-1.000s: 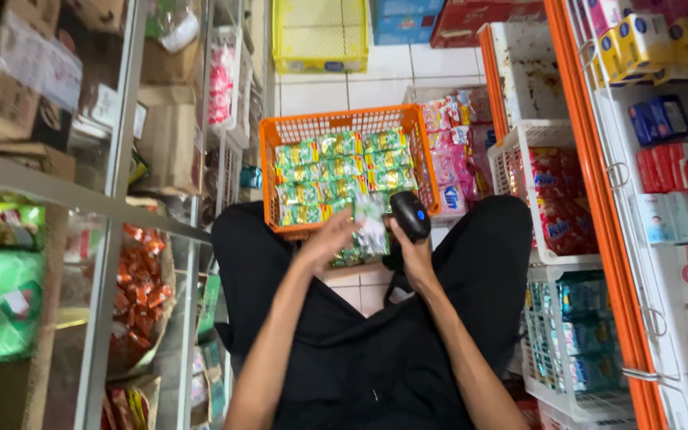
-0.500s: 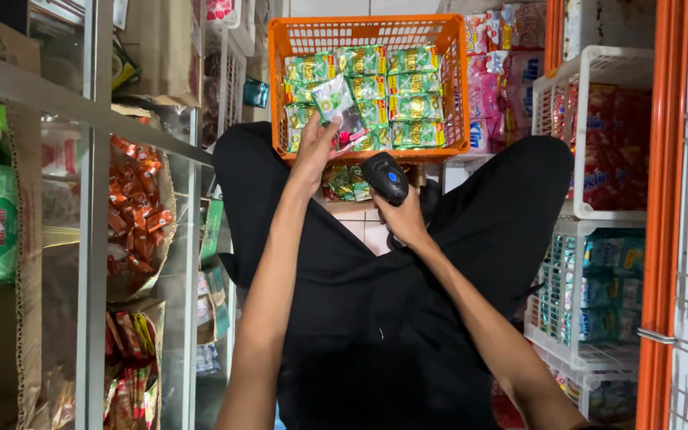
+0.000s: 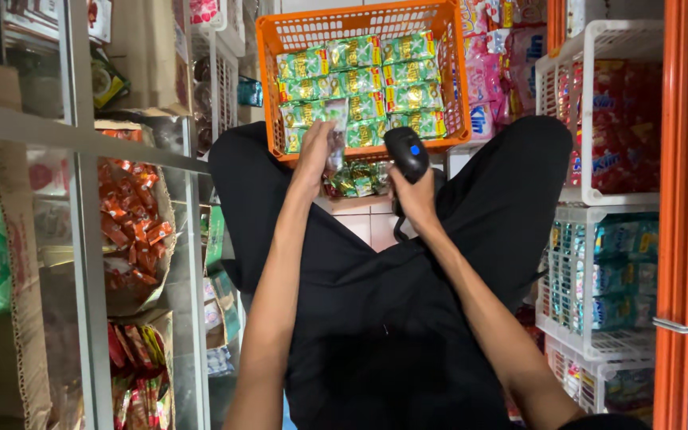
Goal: The person picks up sachet packets, scans their barcodes with a handheld barcode scanner, and arranges them in a plastic crate.
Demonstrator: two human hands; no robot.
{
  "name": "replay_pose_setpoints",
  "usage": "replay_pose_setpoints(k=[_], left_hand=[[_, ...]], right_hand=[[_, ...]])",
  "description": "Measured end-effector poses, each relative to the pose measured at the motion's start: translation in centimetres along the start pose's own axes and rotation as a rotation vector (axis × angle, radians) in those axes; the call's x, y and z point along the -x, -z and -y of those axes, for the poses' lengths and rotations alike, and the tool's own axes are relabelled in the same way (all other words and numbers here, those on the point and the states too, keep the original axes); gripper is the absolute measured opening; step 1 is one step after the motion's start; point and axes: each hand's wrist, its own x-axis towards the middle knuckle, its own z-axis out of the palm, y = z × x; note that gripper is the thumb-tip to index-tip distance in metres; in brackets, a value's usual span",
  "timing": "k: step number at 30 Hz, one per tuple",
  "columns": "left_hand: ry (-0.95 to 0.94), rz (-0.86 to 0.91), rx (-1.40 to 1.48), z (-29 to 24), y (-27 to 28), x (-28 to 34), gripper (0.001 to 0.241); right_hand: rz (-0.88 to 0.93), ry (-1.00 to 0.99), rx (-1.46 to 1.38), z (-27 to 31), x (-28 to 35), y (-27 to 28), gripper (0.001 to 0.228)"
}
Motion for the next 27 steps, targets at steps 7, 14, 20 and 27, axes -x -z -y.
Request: replay_pose_setpoints(k=[7, 14, 20, 27], left_hand=[[0.338, 0.509, -0.147, -2.6, -3.2, 3.4, 0.052], [0.697, 0.705, -0.006, 0.0, -5.2, 2.6, 0.077], [0.202, 0.589, -0.099, -1.0, -6.8, 2.5, 0.045], [-0.279, 0.461, -0.430, -1.3, -5.5, 1.8, 0.042]], right_hand=[[-0.024, 0.174, -0.092, 2.6, -0.3, 1.9, 0.038], [0.048, 0.046, -0.066, 4.1, -0.1, 2.2, 0.025], [-0.163, -0.070, -0.086, 3.7, -1.1, 3.1, 0.021], [-0.199, -0.056, -0.362, 3.7, -1.5, 3.6, 0.013]])
